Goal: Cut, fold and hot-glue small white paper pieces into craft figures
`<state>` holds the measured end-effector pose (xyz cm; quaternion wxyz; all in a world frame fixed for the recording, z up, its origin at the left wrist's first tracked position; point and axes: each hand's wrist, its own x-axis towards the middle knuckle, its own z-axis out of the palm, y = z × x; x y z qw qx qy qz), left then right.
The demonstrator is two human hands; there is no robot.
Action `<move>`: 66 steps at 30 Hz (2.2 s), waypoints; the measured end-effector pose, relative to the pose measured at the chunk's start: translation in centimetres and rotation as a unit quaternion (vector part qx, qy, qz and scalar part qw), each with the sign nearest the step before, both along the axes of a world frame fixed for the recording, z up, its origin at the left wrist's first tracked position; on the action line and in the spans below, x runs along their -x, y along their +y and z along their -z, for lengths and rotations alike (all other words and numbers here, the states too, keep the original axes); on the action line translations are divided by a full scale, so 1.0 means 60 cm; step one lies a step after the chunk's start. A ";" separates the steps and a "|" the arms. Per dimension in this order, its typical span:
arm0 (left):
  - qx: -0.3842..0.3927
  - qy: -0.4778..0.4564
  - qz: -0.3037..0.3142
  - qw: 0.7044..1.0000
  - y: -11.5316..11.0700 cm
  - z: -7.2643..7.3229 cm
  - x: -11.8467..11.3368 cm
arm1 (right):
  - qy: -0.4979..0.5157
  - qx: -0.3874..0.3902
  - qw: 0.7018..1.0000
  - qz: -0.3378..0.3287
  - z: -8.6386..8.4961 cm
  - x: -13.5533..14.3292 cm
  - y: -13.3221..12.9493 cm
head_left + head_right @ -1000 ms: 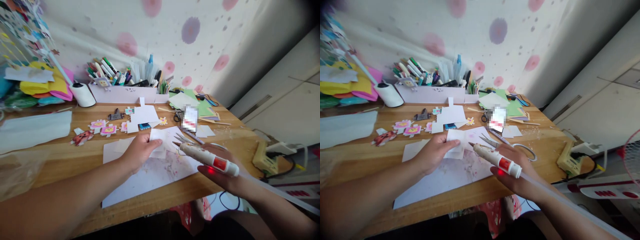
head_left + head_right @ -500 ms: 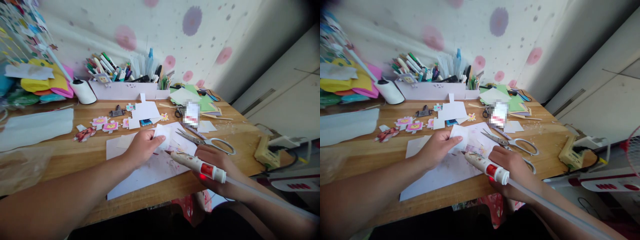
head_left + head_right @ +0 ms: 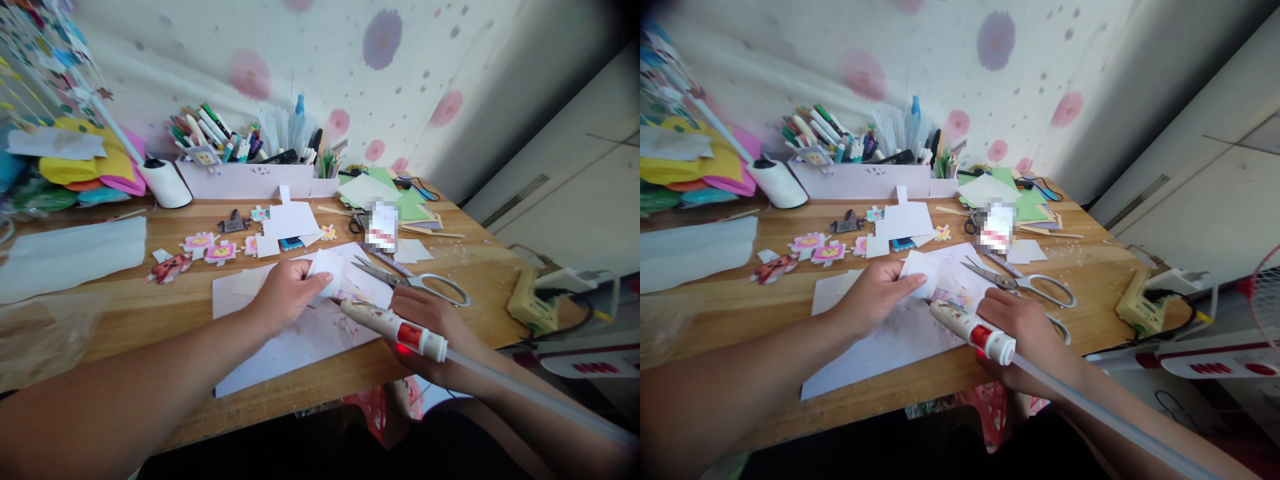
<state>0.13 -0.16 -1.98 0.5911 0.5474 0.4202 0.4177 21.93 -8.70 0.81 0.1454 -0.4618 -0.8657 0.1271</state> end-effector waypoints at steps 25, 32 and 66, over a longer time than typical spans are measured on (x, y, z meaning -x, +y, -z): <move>-0.077 0.142 0.059 0.985 0.002 0.004 0.003 | 0.000 -0.039 0.999 0.022 -0.007 -0.013 0.004; -0.085 0.143 0.079 0.983 -0.001 0.002 0.003 | 0.012 -0.075 0.996 0.045 -0.010 -0.017 0.006; -0.001 -0.044 0.055 0.997 0.000 0.012 -0.003 | 0.020 -0.040 0.999 0.022 -0.007 -0.003 -0.007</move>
